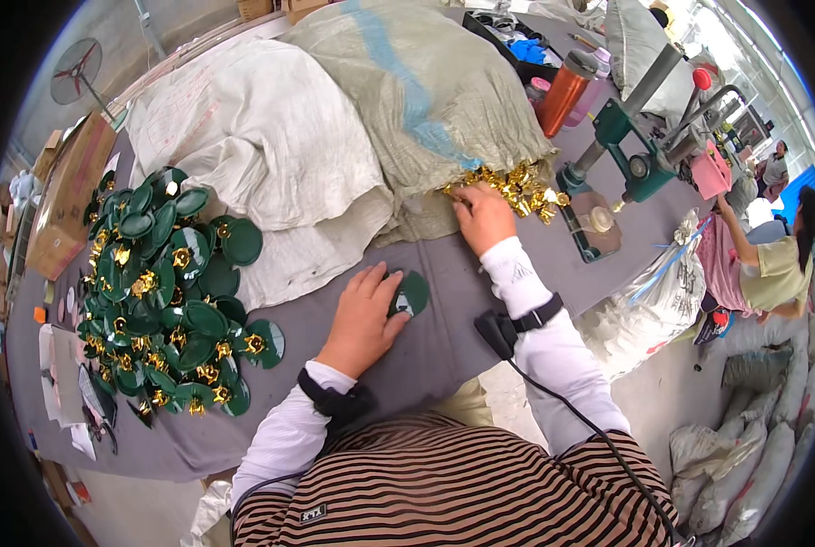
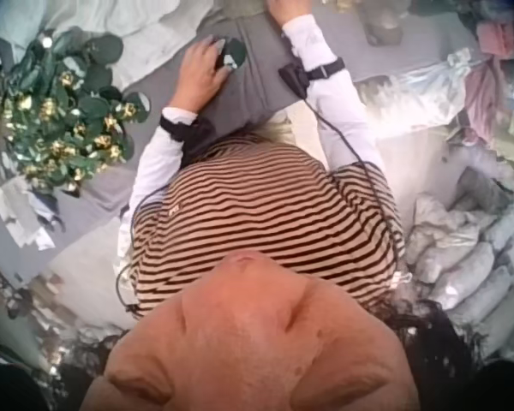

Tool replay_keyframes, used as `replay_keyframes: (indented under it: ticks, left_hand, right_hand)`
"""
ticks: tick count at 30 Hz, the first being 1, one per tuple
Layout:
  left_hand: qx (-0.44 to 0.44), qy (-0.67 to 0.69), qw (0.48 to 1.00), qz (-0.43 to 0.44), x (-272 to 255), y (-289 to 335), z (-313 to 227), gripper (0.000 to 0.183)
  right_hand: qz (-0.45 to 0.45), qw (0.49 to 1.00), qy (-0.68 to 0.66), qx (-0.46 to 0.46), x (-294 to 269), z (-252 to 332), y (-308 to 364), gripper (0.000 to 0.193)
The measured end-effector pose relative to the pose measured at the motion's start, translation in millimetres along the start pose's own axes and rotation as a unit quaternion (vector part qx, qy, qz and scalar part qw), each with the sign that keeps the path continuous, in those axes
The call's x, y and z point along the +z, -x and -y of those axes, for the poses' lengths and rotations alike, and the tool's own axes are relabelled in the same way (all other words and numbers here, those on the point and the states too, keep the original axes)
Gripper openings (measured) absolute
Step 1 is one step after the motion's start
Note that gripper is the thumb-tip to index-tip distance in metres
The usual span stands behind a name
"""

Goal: Assembling small green plastic components with gold connectors and securing them using a manual press machine.

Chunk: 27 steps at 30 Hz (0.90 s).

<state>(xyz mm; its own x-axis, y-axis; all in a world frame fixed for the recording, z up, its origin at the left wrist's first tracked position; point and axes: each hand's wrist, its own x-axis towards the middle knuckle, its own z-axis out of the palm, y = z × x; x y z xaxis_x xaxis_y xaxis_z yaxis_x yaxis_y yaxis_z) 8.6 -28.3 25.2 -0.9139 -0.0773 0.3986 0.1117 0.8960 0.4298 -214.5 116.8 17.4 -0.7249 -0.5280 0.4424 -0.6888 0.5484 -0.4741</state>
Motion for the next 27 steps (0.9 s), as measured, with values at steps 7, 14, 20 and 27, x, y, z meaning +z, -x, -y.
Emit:
replay_keyframes:
  ticks: [7, 14, 20, 27]
  left_hand:
    - [-0.191, 0.122, 0.968, 0.109, -7, -19, -9, 0.061]
    - [-0.398, 0.474, 0.784, 0.048, -20, -10, -7, 0.042]
    - [-0.371, 0.533, 0.761, -0.003, -18, -9, -10, 0.036]
    - [-0.267, 0.387, 0.881, -0.049, -17, 8, -8, 0.030]
  right_hand:
    - [-0.028, 0.993, 0.112, 0.005, 15, -27, -19, 0.021]
    - [0.000, 0.998, 0.065, 0.003, -11, -28, 5, 0.013]
    - [0.023, 0.967, -0.254, 0.024, -36, 60, 57, 0.024]
    - [0.029, 0.957, -0.225, -0.182, -28, 104, 77, 0.026]
